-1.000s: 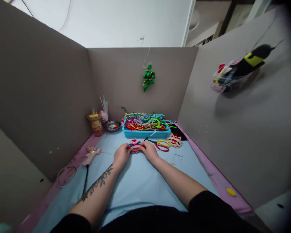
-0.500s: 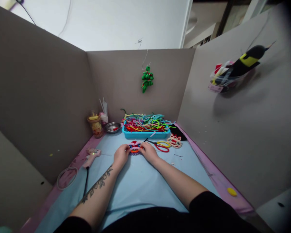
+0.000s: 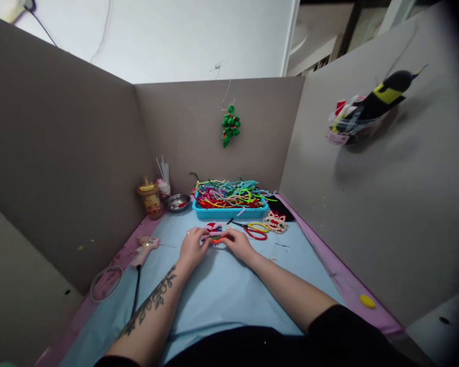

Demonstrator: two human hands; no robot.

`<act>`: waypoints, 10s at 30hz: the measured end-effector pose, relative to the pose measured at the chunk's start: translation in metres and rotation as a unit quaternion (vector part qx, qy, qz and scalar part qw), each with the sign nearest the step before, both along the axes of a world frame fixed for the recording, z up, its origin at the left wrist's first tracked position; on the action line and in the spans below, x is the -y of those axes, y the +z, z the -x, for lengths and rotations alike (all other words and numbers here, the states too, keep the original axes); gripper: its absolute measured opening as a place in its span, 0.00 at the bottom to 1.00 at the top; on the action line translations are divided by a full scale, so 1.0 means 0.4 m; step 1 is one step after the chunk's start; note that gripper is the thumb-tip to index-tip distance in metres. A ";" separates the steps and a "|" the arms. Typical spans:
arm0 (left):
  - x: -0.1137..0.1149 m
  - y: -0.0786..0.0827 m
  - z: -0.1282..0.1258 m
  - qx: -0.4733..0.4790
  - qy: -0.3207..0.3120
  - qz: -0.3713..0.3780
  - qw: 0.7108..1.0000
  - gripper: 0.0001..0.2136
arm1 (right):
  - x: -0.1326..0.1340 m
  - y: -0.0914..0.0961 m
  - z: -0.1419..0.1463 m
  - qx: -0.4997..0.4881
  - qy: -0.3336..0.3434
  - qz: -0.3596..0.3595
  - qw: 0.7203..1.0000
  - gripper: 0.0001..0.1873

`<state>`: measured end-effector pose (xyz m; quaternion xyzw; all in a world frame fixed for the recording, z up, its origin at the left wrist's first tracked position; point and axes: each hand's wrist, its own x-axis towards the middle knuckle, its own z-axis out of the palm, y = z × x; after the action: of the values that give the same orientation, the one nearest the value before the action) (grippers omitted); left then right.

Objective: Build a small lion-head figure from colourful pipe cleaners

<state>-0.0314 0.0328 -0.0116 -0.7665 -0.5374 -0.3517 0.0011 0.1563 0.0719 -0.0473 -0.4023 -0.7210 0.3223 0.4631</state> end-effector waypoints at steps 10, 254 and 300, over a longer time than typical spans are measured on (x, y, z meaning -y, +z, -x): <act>0.012 0.003 -0.028 -0.041 -0.109 0.005 0.993 0.06 | 0.056 0.046 0.006 -0.084 0.080 0.058 0.992 0.09; 0.010 -0.008 -0.026 0.070 -0.164 -0.059 0.982 0.07 | 0.058 0.041 0.008 -0.111 0.083 0.148 0.979 0.14; 0.003 -0.014 -0.025 0.110 -0.137 -0.015 0.984 0.12 | 0.055 0.048 0.007 -0.196 0.054 0.152 0.967 0.15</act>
<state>-0.0214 0.0315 -0.0173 -0.7896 -0.4188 -0.4384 -0.0946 0.1535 0.0498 -0.0282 -0.3577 -0.5795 0.5249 0.5107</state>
